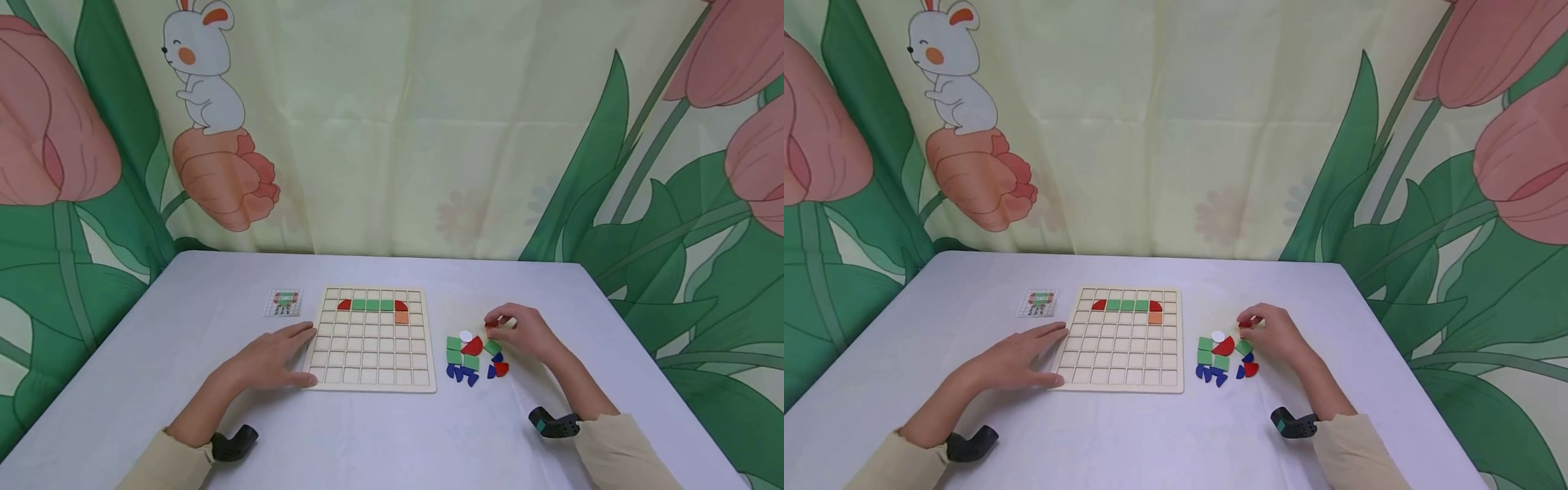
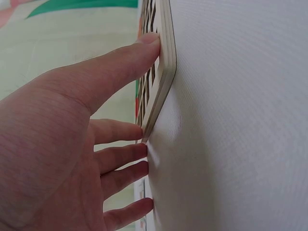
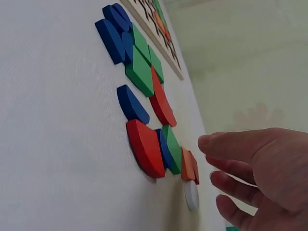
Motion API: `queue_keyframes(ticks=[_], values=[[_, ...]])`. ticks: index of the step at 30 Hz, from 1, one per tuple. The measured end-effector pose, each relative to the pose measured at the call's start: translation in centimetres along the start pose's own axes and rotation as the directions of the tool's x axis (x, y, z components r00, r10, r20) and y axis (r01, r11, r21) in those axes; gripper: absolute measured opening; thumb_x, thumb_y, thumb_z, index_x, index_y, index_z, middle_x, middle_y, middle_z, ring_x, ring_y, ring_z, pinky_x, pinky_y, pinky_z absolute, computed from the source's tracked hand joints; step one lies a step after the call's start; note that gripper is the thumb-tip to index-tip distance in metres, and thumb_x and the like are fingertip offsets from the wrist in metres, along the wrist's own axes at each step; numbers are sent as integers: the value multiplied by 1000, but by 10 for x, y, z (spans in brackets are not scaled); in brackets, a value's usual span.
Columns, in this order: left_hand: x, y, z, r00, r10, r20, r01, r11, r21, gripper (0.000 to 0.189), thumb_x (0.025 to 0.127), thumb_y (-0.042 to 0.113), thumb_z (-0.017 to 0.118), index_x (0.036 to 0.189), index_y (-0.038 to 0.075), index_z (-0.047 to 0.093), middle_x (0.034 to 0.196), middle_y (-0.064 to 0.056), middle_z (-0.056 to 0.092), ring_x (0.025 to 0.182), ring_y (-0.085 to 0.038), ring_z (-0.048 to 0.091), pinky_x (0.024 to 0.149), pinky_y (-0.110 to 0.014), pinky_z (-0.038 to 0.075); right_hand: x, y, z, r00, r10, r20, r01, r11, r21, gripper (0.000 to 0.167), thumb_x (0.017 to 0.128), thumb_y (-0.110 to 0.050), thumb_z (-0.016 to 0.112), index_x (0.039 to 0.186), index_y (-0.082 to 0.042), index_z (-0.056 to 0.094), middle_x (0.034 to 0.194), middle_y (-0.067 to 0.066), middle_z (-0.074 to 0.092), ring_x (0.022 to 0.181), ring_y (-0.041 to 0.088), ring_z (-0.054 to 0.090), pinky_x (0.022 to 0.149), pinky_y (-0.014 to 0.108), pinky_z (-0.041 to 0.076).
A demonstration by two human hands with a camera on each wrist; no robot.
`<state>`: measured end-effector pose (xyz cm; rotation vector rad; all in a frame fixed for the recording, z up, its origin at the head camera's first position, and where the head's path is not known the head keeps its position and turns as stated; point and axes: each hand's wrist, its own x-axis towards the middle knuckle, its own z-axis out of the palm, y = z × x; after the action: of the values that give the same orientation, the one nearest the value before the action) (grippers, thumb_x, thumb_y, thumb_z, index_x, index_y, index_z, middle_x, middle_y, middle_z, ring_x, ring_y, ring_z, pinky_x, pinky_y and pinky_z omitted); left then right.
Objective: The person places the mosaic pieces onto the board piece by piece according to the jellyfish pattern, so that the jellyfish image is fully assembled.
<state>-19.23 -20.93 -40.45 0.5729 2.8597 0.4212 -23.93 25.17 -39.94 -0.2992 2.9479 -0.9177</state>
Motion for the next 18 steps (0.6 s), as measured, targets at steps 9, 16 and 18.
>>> queue_keyframes(ticks=[9, 16, 18], values=[[-1, 1, -2, 1000, 19, -4, -19, 1000, 12, 90, 77, 56, 73, 147, 8, 40, 155, -11, 36, 141, -34, 37, 105, -57, 38, -9, 18, -5, 995, 104, 3, -104, 994, -38, 24, 83, -8, 73, 107, -6, 71, 112, 18, 65, 100, 31, 58, 78, 37, 57], [-2, 2, -3, 1000, 13, 1, -13, 1000, 6, 91, 77, 56, 72, 147, 9, 40, 155, -11, 35, 141, -34, 37, 106, -57, 37, -9, 22, -4, 995, 100, -1, -100, 994, -41, 23, 82, -8, 74, 105, -6, 70, 100, 13, 67, 91, 24, 58, 76, 33, 56], [-1, 2, -3, 1000, 15, -1, -15, 1000, 7, 91, 78, 56, 72, 147, 8, 40, 155, -11, 35, 140, -35, 37, 106, -57, 37, -8, 23, -6, 996, 90, -4, -90, 995, -49, 21, 84, -10, 73, 105, -6, 71, 98, 11, 68, 91, 23, 58, 77, 33, 56]])
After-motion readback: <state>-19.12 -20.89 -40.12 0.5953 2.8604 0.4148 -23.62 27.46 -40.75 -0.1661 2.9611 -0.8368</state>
